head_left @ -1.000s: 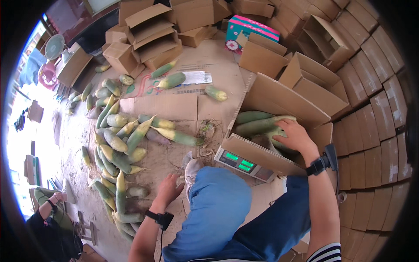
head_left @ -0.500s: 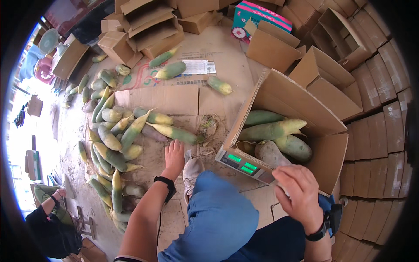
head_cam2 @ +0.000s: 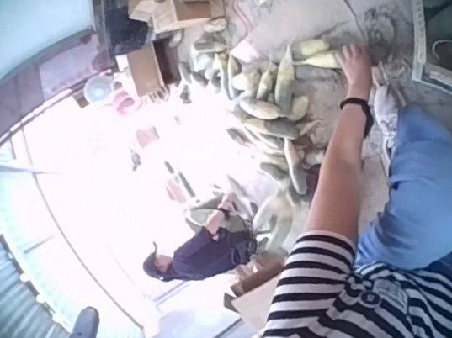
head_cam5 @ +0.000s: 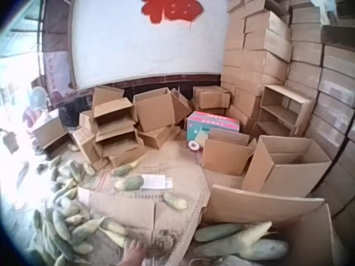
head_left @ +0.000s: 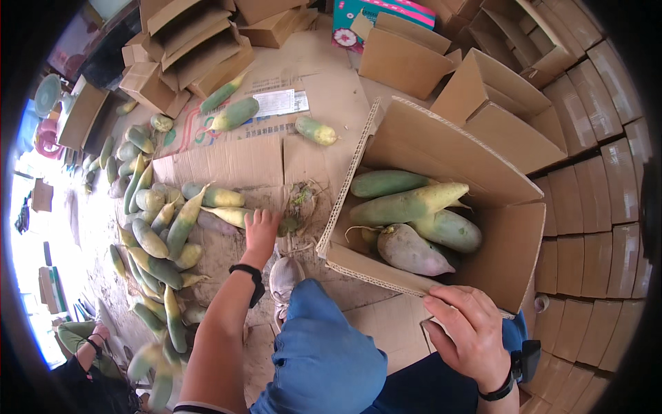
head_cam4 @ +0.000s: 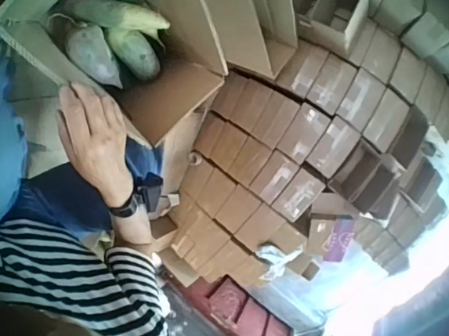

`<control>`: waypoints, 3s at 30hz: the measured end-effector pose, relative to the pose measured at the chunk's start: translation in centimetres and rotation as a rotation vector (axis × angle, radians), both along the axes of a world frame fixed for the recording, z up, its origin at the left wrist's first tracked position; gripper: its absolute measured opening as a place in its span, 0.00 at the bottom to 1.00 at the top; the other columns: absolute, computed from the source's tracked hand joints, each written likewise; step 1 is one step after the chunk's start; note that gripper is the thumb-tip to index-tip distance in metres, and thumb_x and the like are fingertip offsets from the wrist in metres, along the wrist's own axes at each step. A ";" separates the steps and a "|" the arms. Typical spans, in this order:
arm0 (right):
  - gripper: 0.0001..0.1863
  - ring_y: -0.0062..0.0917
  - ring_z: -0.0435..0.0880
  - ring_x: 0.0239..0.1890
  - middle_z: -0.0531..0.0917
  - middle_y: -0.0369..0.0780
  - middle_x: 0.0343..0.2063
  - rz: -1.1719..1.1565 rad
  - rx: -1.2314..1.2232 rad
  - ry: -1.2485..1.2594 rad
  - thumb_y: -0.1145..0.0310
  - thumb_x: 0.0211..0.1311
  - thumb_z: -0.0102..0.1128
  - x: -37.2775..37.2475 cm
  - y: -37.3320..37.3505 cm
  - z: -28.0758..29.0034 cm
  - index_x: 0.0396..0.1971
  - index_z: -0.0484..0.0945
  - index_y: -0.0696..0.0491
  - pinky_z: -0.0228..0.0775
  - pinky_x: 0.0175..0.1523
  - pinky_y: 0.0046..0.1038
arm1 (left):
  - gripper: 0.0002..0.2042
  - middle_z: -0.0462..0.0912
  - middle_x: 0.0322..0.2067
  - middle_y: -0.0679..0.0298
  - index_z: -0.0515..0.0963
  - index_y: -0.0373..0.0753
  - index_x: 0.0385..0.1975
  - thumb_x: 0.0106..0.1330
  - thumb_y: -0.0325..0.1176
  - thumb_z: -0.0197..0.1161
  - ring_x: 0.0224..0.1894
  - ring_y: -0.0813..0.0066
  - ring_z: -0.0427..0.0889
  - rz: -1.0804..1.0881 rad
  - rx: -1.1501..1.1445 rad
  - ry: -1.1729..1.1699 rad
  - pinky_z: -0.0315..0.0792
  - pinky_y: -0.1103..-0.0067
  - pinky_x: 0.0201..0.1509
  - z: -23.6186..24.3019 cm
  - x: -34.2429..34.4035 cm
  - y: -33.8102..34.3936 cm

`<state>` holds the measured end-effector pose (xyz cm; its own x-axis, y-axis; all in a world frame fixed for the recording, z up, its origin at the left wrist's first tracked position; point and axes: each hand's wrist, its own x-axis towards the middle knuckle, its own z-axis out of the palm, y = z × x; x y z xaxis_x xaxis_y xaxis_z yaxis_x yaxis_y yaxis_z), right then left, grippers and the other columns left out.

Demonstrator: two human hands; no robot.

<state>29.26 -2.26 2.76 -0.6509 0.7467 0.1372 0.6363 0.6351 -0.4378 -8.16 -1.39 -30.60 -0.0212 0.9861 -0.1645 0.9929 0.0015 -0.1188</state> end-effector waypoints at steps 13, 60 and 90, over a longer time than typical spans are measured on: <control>0.18 0.38 0.80 0.42 0.79 0.43 0.45 -0.032 0.168 0.193 0.71 0.51 0.68 -1.8 -0.1 0.0 0.44 0.78 0.55 0.74 0.46 0.35 | 0.31 0.74 0.55 0.57 0.68 0.31 0.59 0.51 0.26 0.68 0.57 0.70 0.74 0.463 0.627 -1.150 0.70 0.75 0.61 27.5 1.6 -12.6; 0.28 0.38 0.75 0.60 0.76 0.45 0.58 -0.398 -0.381 -0.318 0.53 0.63 0.55 5.0 14.0 -7.7 0.60 0.69 0.51 0.69 0.60 0.38 | 0.35 0.64 0.62 0.42 0.64 0.30 0.61 0.58 0.44 0.66 0.63 0.44 0.66 -0.086 0.129 -0.994 0.61 0.62 0.67 35.4 9.6 -15.2; 0.21 0.44 0.81 0.40 0.80 0.48 0.37 -0.157 0.109 -0.093 0.52 0.66 0.54 3.3 2.3 -2.2 0.43 0.77 0.57 0.75 0.46 0.41 | 0.32 0.71 0.59 0.52 0.65 0.32 0.63 0.63 0.49 0.55 0.61 0.62 0.70 0.163 0.290 -1.080 0.60 0.70 0.66 34.7 7.3 -17.4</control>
